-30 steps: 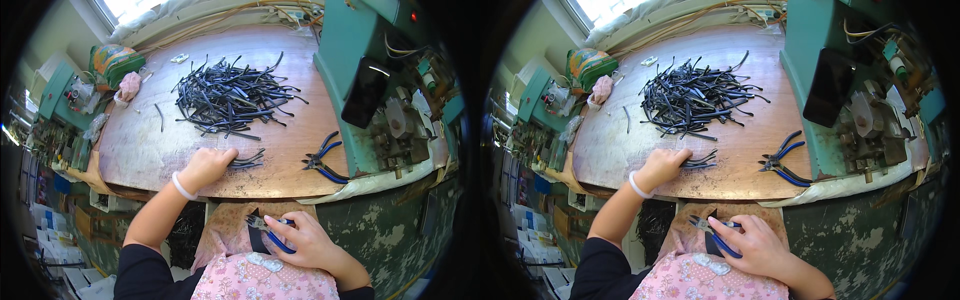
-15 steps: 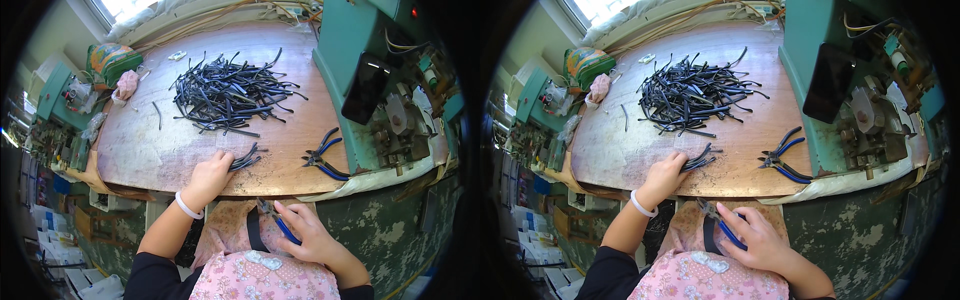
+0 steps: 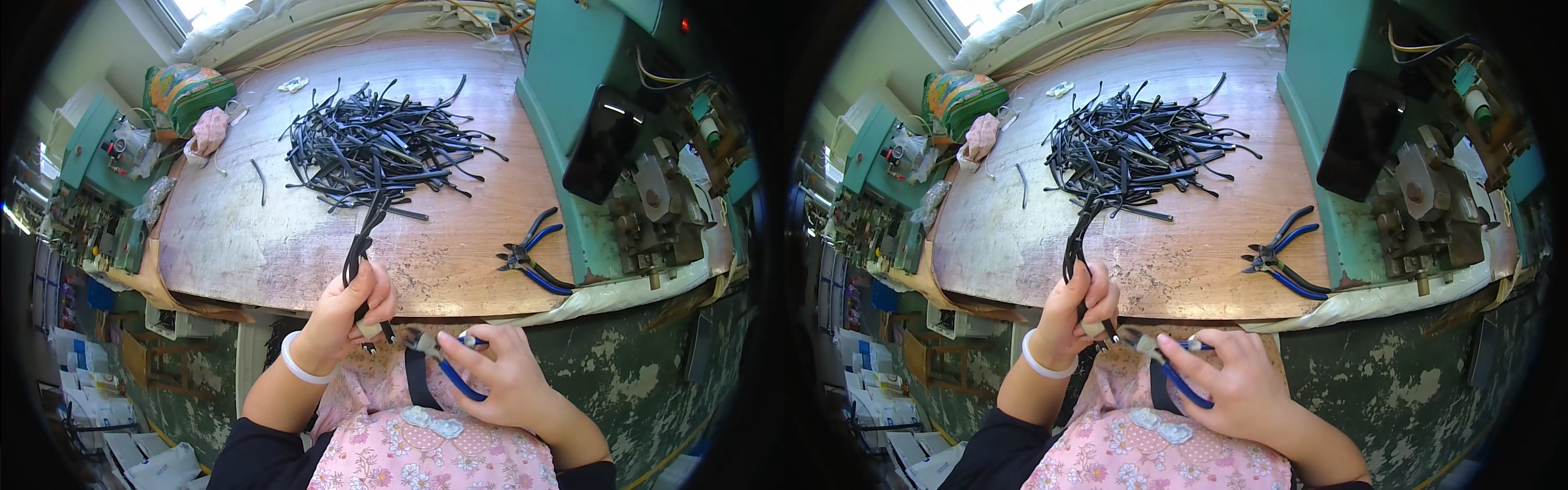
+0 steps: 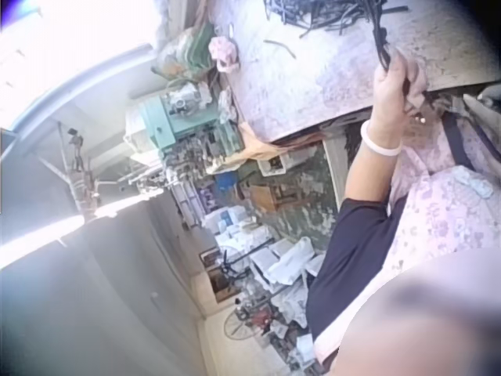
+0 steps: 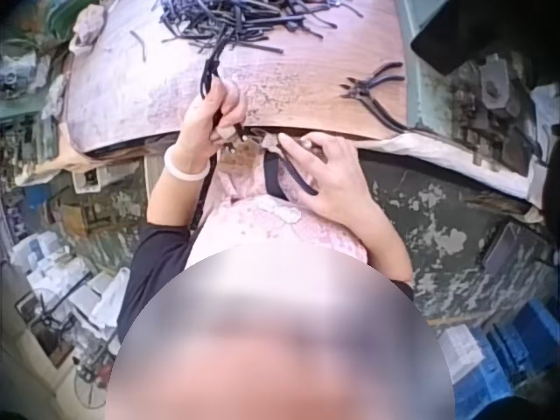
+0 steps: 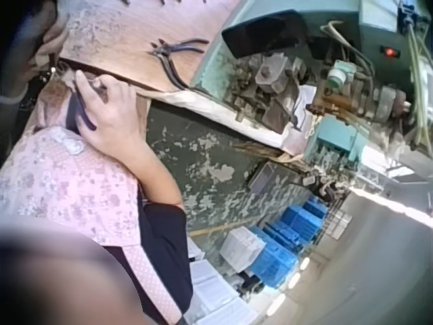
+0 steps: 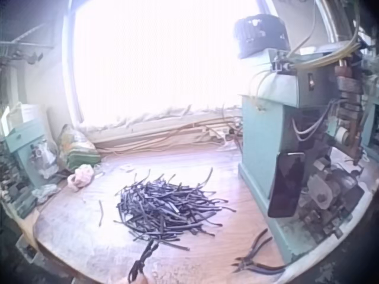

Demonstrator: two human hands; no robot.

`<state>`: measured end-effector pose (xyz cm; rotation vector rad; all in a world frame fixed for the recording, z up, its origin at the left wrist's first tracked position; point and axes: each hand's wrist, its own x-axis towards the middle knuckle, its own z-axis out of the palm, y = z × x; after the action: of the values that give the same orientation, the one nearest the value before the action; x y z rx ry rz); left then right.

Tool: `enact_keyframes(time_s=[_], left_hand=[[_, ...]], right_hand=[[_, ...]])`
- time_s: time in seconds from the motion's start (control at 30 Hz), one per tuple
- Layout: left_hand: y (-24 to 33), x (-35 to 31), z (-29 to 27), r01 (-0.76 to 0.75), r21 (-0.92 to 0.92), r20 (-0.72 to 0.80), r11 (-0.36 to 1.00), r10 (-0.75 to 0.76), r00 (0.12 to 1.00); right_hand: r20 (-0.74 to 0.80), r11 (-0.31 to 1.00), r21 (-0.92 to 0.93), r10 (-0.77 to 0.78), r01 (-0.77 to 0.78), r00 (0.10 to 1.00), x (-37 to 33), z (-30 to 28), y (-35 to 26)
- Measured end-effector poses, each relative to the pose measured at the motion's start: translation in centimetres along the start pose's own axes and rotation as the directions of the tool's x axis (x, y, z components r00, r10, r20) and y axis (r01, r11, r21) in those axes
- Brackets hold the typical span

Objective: The person repeatedly picks up black cables from a pile on a workbench and uses blue-handled pliers to cut the ends. The cut pieces are discarded back onto the table. The task continues throughout the clip.

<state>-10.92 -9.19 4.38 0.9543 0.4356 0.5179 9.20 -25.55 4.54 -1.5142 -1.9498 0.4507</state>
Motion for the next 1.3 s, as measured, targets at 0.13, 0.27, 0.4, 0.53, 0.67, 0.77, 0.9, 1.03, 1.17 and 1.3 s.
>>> enact_keyframes(time_s=[0.13, 0.27, 0.4, 0.53, 0.67, 0.77, 0.9, 1.03, 1.17, 1.3], left_hand=[[-0.2, 0.1, -0.1, 0.009, -0.049, 0.09, 0.999, -0.005, 0.996], [-0.1, 0.3, 0.0, 0.047, -0.099, 0.147, 0.994, -0.032, 0.989], [-0.3, 0.1, 0.4, -0.014, -0.146, 0.125, 0.989, 0.033, 0.992], [-2.7, -1.5, 2.2, -0.556, 0.164, -0.042, 0.815, 0.569, 0.822], [-4.2, -1.6, 3.4, -0.732, 0.307, -0.053, 0.609, 0.778, 0.626], [-4.9, -1.7, 3.9, -0.788, 0.29, -0.108, 0.544, 0.836, 0.537], [-5.2, -1.5, 3.8, -0.824, 0.272, -0.099, 0.497, 0.866, 0.49], [-2.1, -1.1, 2.5, -0.481, 0.226, -0.102, 0.847, 0.512, 0.853], [-1.2, 3.3, 1.4, -0.392, 0.493, -0.217, 0.777, 0.546, 0.809], [-0.2, 8.3, -3.4, -0.09, 0.95, 0.22, -0.298, 0.438, 0.872]], right_hand=[[-0.006, 0.993, -0.085, -0.082, 0.082, 0.997, 0.4, -0.4, -0.8], [0.008, 0.986, -0.141, -0.092, 0.093, 0.996, 0.5, -0.8, -1.1], [0.009, 0.989, -0.121, -0.086, 0.086, 0.996, 0.0, -0.5, -0.8], [0.028, 0.999, 0.001, -0.033, 0.033, 0.999, -0.2, -0.6, -0.3], [-0.03, 0.999, 0.0, -0.047, 0.047, 0.998, 0.1, -0.7, -0.5], [-0.02, 1.0, 0.021, -0.022, 0.023, 1.0, 0.1, -0.9, -1.2], [-0.002, 1.0, 0.014, -0.006, 0.006, 1.0, -0.2, -0.7, -1.2], [-0.015, 1.0, -0.03, 0.004, -0.004, 1.0, -0.6, -0.7, -0.2], [-0.024, 0.998, 0.04, 0.04, -0.039, 0.999, -0.8, -0.4, -0.2], [0.006, 0.997, 0.06, 0.039, -0.039, 0.999, -0.8, -0.4, -0.4]])
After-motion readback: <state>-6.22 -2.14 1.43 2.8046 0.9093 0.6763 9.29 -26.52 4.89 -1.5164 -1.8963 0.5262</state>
